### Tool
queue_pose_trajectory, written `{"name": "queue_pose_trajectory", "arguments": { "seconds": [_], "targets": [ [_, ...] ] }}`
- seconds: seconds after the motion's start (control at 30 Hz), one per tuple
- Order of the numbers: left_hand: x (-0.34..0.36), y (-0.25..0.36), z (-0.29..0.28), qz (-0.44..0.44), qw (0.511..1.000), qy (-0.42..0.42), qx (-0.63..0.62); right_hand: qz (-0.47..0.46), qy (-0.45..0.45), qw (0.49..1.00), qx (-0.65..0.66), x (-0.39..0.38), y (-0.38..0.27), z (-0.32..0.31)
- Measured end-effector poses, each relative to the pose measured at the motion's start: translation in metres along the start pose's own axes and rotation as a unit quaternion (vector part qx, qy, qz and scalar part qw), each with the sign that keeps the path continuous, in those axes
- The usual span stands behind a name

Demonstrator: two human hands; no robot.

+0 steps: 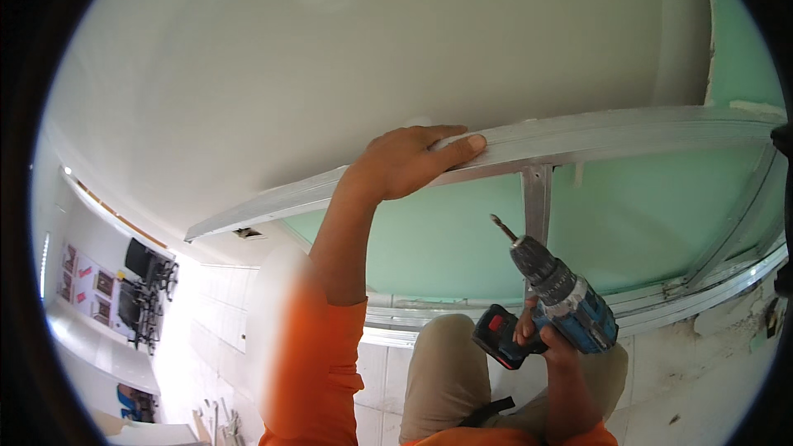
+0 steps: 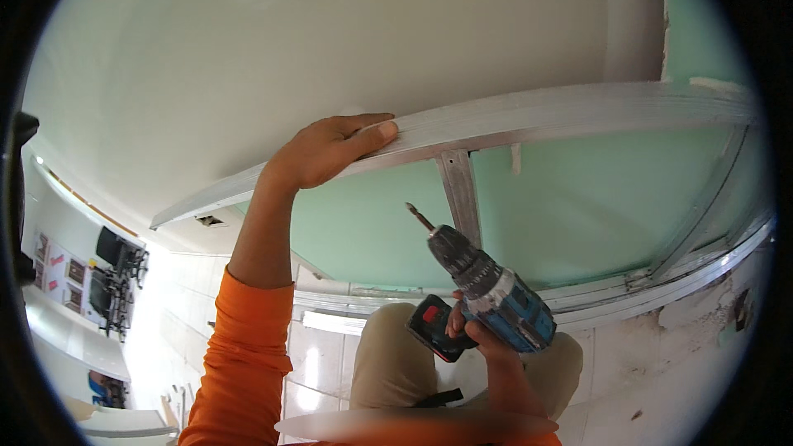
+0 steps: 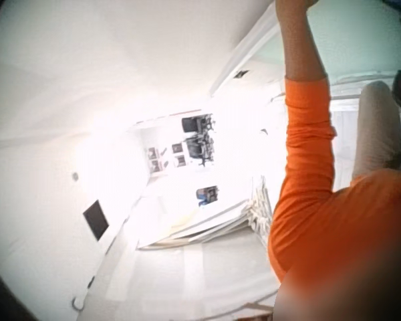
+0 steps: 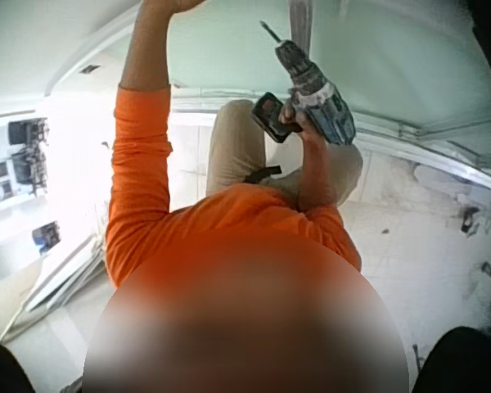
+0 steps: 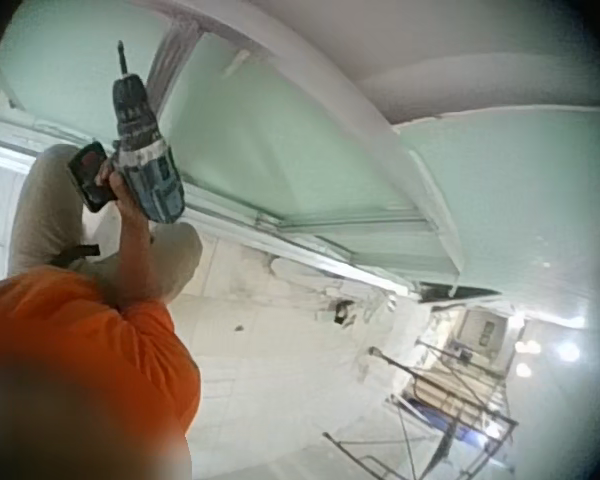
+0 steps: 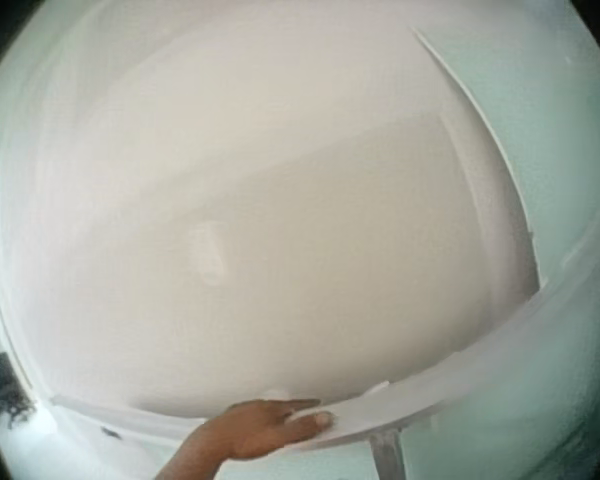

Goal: The person positions a white ceiling panel onto a metal frame and secures it using a cordless drill. They repeatedly align the panel, drive screws into the frame, and adjust the panel's position to ensure it is properly attached.

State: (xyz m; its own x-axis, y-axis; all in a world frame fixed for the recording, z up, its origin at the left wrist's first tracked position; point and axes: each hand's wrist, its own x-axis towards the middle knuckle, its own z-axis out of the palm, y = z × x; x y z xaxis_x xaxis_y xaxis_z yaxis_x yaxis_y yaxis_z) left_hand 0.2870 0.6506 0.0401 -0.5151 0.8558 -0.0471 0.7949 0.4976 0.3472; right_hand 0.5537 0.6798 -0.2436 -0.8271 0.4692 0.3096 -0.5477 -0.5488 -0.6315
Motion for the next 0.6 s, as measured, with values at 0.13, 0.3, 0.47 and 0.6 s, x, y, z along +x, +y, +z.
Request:
{"name": "queue_pose_trajectory", "arguments": {
  "seconds": [0.13,0.3,0.47,0.6],
  "targets": [
    [0.003,0.0,0.002,0.0,0.999,-0.014,-0.042,0.006,-0.023,0.998,0.052,0.02,0.014,-0.002],
    [0.001,0.002,0.005,-0.012,0.996,-0.037,-0.08,0.032,-0.011,0.997,0.072,0.026,0.019,0.002],
    [0.012,-0.001,0.002,-0.006,0.999,-0.002,-0.051,0.062,-0.016,0.995,0.077,0.041,0.032,0.008],
    [0.006,0.004,0.008,0.029,0.997,0.011,-0.075,-0.012,0.068,0.996,-0.059,0.06,0.056,0.008]
  ]
}}
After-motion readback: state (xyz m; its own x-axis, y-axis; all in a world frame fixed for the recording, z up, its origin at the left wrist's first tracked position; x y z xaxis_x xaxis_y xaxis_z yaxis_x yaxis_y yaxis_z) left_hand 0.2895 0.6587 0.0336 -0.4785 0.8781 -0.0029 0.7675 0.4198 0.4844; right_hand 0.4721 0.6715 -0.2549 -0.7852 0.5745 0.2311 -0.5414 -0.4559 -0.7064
